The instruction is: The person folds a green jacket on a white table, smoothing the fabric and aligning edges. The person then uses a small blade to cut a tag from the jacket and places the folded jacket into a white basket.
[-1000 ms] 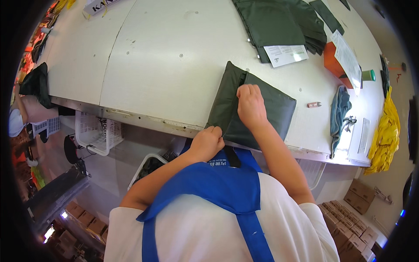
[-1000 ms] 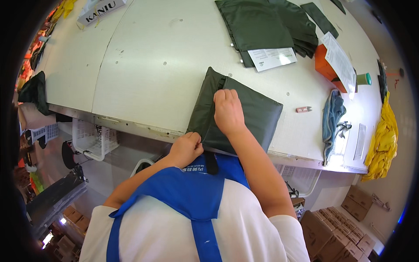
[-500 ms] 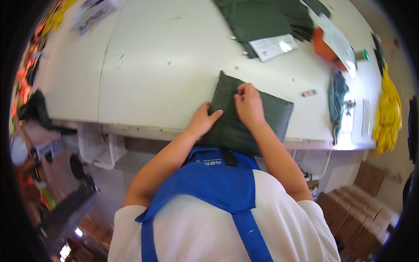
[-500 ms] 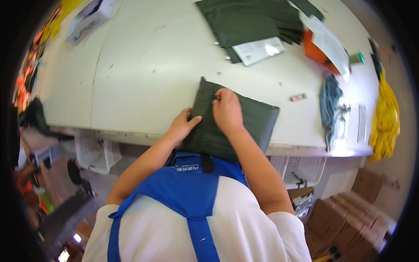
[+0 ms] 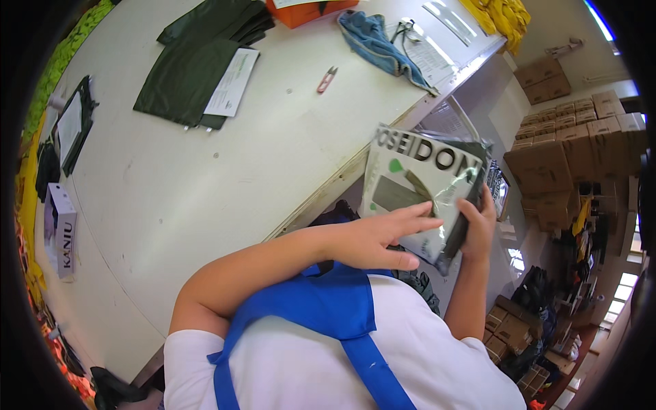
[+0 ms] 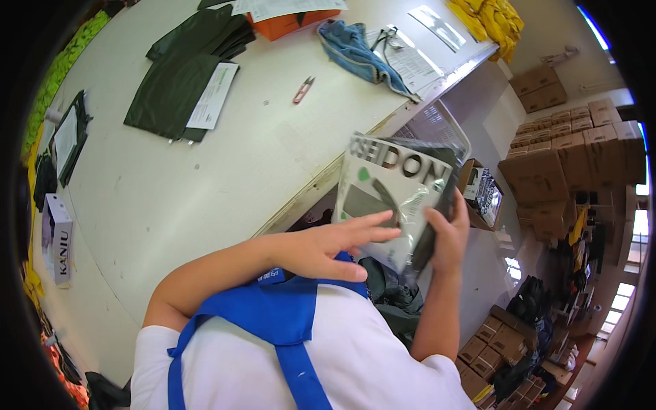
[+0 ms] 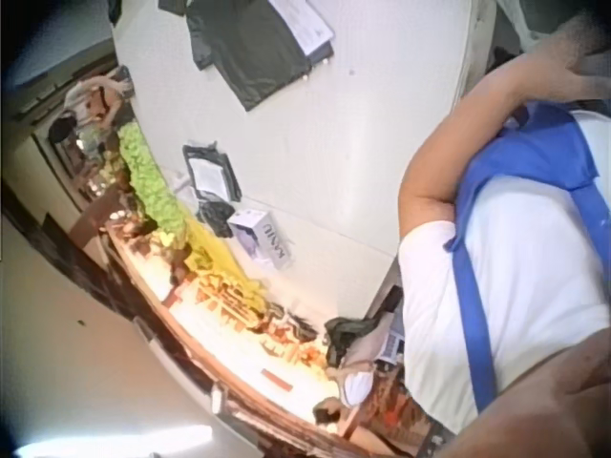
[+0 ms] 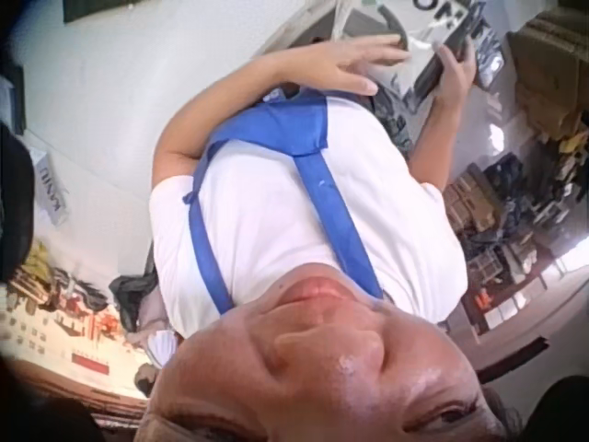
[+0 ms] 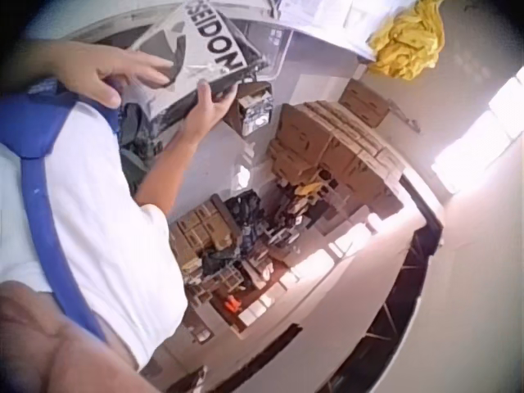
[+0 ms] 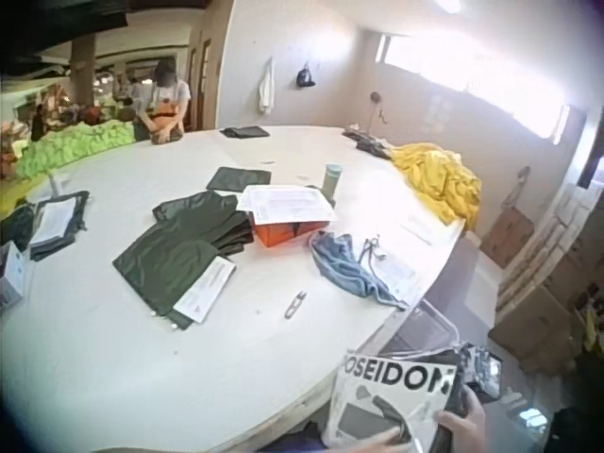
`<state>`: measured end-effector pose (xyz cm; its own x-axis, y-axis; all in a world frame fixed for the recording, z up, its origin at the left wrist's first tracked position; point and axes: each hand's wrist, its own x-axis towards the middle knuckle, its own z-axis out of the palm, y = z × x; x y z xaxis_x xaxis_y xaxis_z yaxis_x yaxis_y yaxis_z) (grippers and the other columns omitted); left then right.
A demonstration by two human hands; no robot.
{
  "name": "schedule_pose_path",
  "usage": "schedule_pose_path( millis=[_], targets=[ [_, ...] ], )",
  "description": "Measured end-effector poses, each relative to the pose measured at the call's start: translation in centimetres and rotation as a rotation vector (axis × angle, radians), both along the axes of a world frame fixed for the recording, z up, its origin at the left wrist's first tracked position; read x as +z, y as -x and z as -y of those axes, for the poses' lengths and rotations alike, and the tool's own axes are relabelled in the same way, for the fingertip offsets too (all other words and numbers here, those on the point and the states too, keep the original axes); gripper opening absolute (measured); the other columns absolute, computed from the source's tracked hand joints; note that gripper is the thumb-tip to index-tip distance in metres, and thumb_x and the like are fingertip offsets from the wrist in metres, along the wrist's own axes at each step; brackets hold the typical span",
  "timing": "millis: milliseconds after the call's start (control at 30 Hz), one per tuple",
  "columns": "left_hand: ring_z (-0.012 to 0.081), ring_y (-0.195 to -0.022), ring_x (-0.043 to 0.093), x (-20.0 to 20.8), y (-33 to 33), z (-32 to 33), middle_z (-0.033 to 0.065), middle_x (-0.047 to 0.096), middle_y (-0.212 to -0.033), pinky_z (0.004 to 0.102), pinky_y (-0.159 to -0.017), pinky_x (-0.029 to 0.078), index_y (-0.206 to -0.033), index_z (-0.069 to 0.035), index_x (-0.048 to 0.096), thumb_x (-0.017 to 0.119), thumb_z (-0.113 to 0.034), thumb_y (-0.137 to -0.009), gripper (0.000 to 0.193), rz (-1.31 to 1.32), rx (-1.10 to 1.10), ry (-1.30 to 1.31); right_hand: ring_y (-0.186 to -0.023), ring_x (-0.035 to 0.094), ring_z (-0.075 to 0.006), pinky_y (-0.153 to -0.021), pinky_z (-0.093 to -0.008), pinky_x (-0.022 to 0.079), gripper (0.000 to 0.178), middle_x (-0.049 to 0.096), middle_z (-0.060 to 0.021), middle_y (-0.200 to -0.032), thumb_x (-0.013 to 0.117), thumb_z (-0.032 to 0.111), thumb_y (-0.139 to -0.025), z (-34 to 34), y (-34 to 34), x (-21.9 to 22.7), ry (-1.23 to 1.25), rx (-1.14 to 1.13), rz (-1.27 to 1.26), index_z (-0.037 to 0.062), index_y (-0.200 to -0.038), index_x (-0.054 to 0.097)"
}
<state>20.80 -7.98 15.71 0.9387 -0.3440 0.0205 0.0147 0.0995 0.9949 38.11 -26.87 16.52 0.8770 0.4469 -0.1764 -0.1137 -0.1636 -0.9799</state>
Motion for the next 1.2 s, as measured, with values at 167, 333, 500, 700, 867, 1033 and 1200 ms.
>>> schedule_pose_path(
  millis=[167,333,500,700,867,1033,1200],
  targets=[
    [0.0277,-0.128,0.041,-5.1,-1.2,-1.0,0.0141,0.016,-0.152,0.0380,-0.100,0.041,-0.145,-0.014,0.032,0.060,-0.028,-0.087,0.066,-0.205,0.210,-0.120,-0.085,0.063,-0.0177,-0.077,-0.0284,0.051,0.038,0.063,-0.0103,-0.102,0.057,0.004,-0.079,6.9,-13.1,-3.6,-0.160,-0.192,0.011,-0.0017,-0.117,0.054],
    [0.0250,-0.124,0.045,-8.4,-0.7,-2.1,0.0132,0.027,-0.148,0.0350,-0.096,0.044,-0.141,-0.010,0.037,0.061,-0.018,-0.087,0.060,-0.381,0.401,-0.089,-0.088,0.056,-0.0212,-0.073,-0.0380,0.046,0.074,0.058,-0.0070,-0.108,0.071,0.024,-0.078,10.8,-35.3,-11.8,0.387,-0.520,0.142,0.0009,-0.136,0.032],
    [0.0241,-0.121,0.047,-10.9,5.5,-1.9,0.0115,0.036,-0.142,0.0347,-0.094,0.045,-0.138,-0.008,0.041,0.061,-0.015,-0.087,0.055,-0.612,0.730,0.000,-0.060,0.052,-0.0150,-0.043,-0.0287,0.038,0.069,0.060,-0.0088,-0.087,0.072,0.032,-0.079,4.3,-40.8,-19.2,0.520,-0.365,0.148,0.0067,-0.131,0.034],
    [0.0227,-0.115,0.051,-13.7,17.6,7.8,0.0104,0.051,-0.129,0.0345,-0.095,0.044,-0.132,-0.007,0.047,0.061,-0.016,-0.087,0.048,-0.798,1.178,0.316,-0.062,0.059,-0.0160,-0.051,-0.0313,0.046,0.023,0.063,-0.0039,-0.073,0.056,0.024,-0.088,-1.6,-31.4,-35.9,1.088,0.944,0.230,0.0038,-0.093,0.064],
    [0.0212,-0.113,0.052,-22.6,24.0,22.2,0.0111,0.059,-0.118,0.0338,-0.096,0.042,-0.125,-0.006,0.053,0.061,-0.023,-0.089,0.041,-0.930,1.498,0.557,-0.095,0.060,-0.0166,-0.088,-0.0276,0.046,0.042,0.063,-0.0128,-0.110,0.061,0.015,-0.089,-10.6,-1.6,-26.7,0.768,1.721,-0.061,-0.0017,-0.126,0.049],
    [0.0304,-0.120,0.048,-36.4,24.1,38.6,0.0182,0.045,-0.134,0.0367,-0.099,0.040,-0.136,-0.006,0.041,0.071,-0.034,-0.078,0.071,-1.464,1.647,0.618,-0.108,0.055,-0.0169,-0.096,-0.0264,0.041,0.036,0.058,-0.0115,-0.118,0.056,0.004,-0.092,-13.8,15.9,-20.0,0.771,2.019,-0.151,-0.0008,-0.126,0.049],
    [0.0396,-0.131,0.031,-45.7,24.0,45.1,0.0190,0.019,-0.150,0.0529,-0.102,0.033,-0.149,-0.018,0.013,0.076,-0.041,-0.070,0.104,-1.906,1.898,0.707,-0.101,0.055,-0.0145,-0.095,-0.0264,0.041,0.034,0.058,-0.0084,-0.112,0.051,-0.001,-0.091,-11.5,21.6,-23.4,0.962,2.202,-0.120,-0.0004,-0.125,0.049]
  ],
)
